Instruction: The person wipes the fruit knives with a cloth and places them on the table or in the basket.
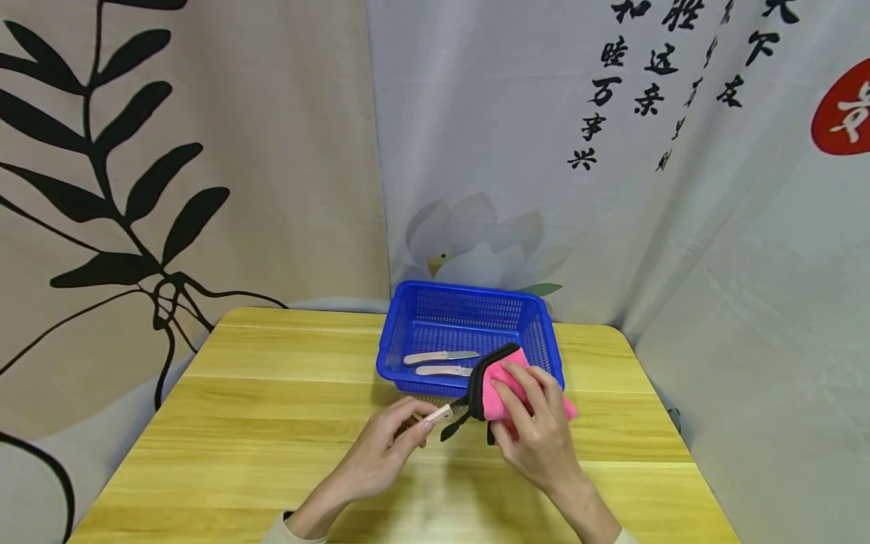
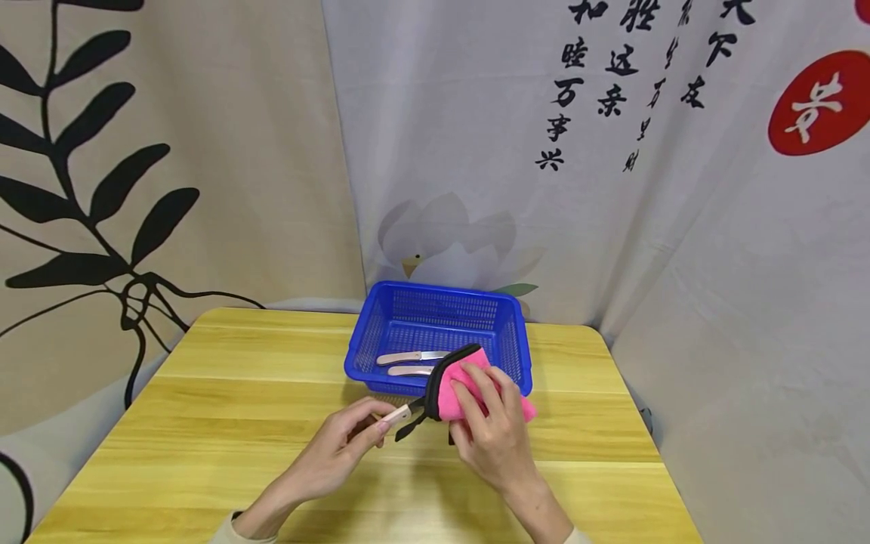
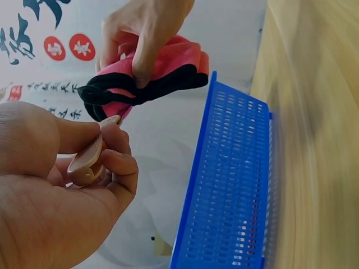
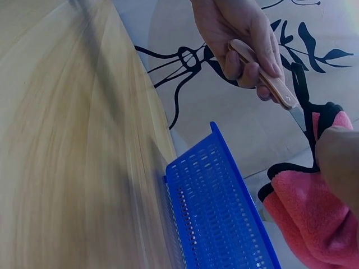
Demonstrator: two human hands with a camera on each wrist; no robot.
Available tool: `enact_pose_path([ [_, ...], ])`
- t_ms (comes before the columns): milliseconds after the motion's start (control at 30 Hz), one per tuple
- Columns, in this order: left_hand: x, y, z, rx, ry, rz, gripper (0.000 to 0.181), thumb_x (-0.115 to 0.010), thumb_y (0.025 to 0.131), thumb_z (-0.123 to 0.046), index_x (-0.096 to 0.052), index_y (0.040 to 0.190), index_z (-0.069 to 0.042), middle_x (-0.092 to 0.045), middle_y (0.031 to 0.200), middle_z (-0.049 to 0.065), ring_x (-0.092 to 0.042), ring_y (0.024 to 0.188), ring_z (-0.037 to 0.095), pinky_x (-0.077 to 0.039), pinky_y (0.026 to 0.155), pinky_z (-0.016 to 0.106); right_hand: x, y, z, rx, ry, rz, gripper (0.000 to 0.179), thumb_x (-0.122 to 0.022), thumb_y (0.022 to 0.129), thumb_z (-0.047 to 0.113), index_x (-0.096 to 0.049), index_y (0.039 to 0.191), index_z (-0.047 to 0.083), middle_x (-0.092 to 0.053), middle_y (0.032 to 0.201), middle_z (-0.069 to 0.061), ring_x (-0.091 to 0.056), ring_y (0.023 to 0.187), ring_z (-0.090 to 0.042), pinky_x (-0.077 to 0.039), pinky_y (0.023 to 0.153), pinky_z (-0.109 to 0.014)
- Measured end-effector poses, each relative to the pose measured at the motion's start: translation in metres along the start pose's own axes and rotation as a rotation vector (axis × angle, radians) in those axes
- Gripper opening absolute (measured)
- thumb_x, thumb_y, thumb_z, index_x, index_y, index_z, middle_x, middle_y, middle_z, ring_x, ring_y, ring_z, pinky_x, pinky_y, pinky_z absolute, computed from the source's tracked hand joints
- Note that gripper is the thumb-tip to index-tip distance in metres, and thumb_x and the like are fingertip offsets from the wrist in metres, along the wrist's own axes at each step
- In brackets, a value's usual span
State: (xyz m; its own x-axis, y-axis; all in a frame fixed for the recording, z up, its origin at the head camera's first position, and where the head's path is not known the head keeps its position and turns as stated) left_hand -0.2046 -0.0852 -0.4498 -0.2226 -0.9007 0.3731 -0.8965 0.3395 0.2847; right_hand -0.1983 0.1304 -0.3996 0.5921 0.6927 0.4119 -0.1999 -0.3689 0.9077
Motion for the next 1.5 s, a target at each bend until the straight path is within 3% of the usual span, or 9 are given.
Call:
enact_pose_path([
  [200,-0.002,-0.001,0.003,0.037,-0.005,0.008,0.022,-0.059,0.118,-0.019,-0.074,0.131,-0.010,-0.070,0.103,0.006,-0.063,0.086,0.004,-0.053,0.071,0.022,0.009,0.000,-0.013,-0.034,-0.017,-0.013,0.036,-0.061,0.096,0.015,-0.081,0.119,-0.002,-0.075,0.135,-0.029,-0.060,0.117,-0.052,-0.046,0.104,-0.054],
  [333,0.000,-0.001,0.007,0.066,-0.007,-0.011,0.022,-0.059,0.118,-0.020,-0.074,0.130,-0.009,-0.070,0.101,0.007,-0.062,0.085,0.004,-0.052,0.069,0.022,0.016,0.003,-0.015,-0.060,0.016,-0.050,0.036,-0.063,0.091,0.013,-0.081,0.118,-0.003,-0.075,0.133,-0.030,-0.060,0.116,-0.053,-0.046,0.110,-0.045],
  [500,0.000,0.000,0.010,0.084,-0.011,-0.033,0.021,-0.061,0.118,-0.020,-0.075,0.128,-0.008,-0.069,0.099,0.007,-0.061,0.083,0.005,-0.050,0.067,0.022,0.016,0.008,0.002,-0.004,0.084,-0.093,0.036,-0.066,0.086,0.010,-0.082,0.114,-0.005,-0.076,0.127,-0.031,-0.061,0.111,-0.053,-0.044,0.116,-0.042],
  [667,0.000,0.002,0.008,0.061,-0.010,-0.048,0.020,-0.063,0.117,-0.019,-0.076,0.127,-0.008,-0.070,0.097,0.006,-0.063,0.084,0.006,-0.051,0.066,0.022,0.008,0.011,0.025,0.072,0.109,-0.083,0.034,-0.066,0.087,0.010,-0.083,0.113,-0.004,-0.076,0.125,-0.031,-0.063,0.110,-0.052,-0.046,0.107,-0.050],
  [967,-0.002,0.002,0.004,0.032,-0.002,-0.034,0.020,-0.060,0.118,-0.018,-0.077,0.125,-0.010,-0.072,0.105,0.009,-0.067,0.088,0.004,-0.058,0.077,0.024,-0.006,0.011,0.051,0.148,0.105,-0.042,0.031,-0.061,0.104,0.019,-0.083,0.115,0.000,-0.079,0.127,-0.027,-0.068,0.111,-0.049,-0.051,0.104,-0.050],
  [1200,-0.004,0.002,0.002,0.012,-0.019,-0.003,0.019,-0.058,0.118,-0.013,-0.076,0.123,-0.007,-0.071,0.107,0.009,-0.066,0.087,0.004,-0.059,0.078,0.024,-0.010,0.008,0.054,0.156,0.092,-0.027,0.031,-0.059,0.105,0.019,-0.082,0.115,0.001,-0.079,0.129,-0.025,-0.067,0.112,-0.048,-0.053,0.099,-0.050],
  [1500,-0.002,0.001,-0.003,-0.027,0.022,-0.017,0.020,-0.058,0.118,-0.015,-0.076,0.125,-0.011,-0.071,0.104,0.009,-0.067,0.086,0.004,-0.058,0.073,0.024,-0.009,0.007,0.047,0.131,0.041,-0.024,0.032,-0.061,0.097,0.015,-0.082,0.116,0.001,-0.079,0.129,-0.026,-0.066,0.112,-0.049,-0.051,0.099,-0.052],
])
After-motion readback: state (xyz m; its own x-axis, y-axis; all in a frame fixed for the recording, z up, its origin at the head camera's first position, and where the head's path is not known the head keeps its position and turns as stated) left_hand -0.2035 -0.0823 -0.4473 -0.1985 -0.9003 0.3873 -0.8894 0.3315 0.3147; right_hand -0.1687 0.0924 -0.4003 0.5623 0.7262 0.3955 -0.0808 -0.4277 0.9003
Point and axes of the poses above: each hand's wrist, its own y-axis towards the middle knuckle, its own x-axis out of the back of the hand, z = x × y, the point moved 9 cm from there along y, towards the middle knuckle
